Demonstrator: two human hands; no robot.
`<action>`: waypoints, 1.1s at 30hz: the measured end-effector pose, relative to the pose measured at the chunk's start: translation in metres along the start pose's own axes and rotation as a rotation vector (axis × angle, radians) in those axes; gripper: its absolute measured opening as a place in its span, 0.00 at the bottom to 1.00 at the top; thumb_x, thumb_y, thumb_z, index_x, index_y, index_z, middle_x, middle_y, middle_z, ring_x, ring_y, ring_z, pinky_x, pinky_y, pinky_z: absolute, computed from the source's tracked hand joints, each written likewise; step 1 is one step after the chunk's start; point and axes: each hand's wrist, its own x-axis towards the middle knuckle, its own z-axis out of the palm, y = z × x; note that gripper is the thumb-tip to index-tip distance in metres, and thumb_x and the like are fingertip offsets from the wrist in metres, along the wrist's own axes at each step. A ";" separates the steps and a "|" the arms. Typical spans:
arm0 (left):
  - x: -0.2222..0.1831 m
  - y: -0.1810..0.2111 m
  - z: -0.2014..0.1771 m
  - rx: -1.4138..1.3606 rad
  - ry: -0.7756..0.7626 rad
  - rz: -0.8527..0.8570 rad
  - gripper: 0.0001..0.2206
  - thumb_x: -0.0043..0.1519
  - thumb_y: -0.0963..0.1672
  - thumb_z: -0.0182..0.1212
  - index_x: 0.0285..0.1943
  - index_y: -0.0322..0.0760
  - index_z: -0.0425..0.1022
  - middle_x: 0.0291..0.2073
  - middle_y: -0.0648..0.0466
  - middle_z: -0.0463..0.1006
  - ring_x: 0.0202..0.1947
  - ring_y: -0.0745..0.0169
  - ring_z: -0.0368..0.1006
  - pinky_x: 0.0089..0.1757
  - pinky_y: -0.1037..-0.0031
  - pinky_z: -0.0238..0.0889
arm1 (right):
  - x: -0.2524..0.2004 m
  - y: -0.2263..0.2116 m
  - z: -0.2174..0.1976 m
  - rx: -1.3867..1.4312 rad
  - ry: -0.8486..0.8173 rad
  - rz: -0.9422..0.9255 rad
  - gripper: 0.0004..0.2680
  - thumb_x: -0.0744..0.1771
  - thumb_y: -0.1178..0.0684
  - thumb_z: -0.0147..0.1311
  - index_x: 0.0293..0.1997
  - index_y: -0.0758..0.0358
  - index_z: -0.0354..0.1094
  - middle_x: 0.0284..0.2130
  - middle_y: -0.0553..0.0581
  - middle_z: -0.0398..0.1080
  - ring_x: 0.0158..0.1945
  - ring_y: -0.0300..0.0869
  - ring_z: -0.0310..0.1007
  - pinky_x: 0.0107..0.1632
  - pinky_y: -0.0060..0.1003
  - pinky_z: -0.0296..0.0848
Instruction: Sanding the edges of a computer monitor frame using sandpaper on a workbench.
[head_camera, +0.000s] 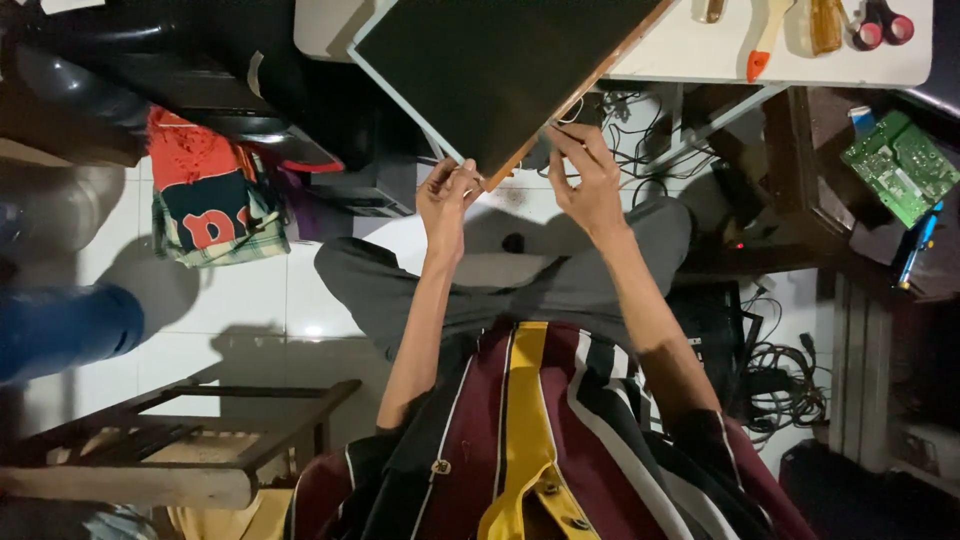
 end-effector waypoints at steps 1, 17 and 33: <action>0.000 0.000 0.000 0.014 0.001 0.012 0.07 0.60 0.44 0.72 0.43 0.40 0.80 0.29 0.58 0.77 0.30 0.71 0.78 0.43 0.69 0.77 | 0.000 -0.001 -0.003 -0.009 -0.036 -0.038 0.07 0.68 0.65 0.57 0.51 0.68 0.74 0.42 0.61 0.69 0.38 0.57 0.75 0.35 0.44 0.81; -0.011 0.018 0.009 -0.029 -0.009 -0.038 0.08 0.62 0.44 0.70 0.44 0.38 0.78 0.27 0.53 0.78 0.28 0.62 0.80 0.38 0.64 0.81 | 0.002 0.045 0.005 -0.343 -0.040 -0.586 0.06 0.67 0.60 0.61 0.47 0.58 0.79 0.40 0.54 0.72 0.46 0.47 0.75 0.52 0.42 0.70; 0.011 -0.015 -0.005 0.052 0.005 0.101 0.12 0.60 0.43 0.74 0.50 0.34 0.81 0.28 0.48 0.80 0.28 0.59 0.79 0.39 0.58 0.80 | -0.012 0.017 0.022 -0.142 0.013 -0.576 0.05 0.68 0.65 0.56 0.44 0.70 0.78 0.42 0.63 0.76 0.46 0.56 0.78 0.48 0.45 0.78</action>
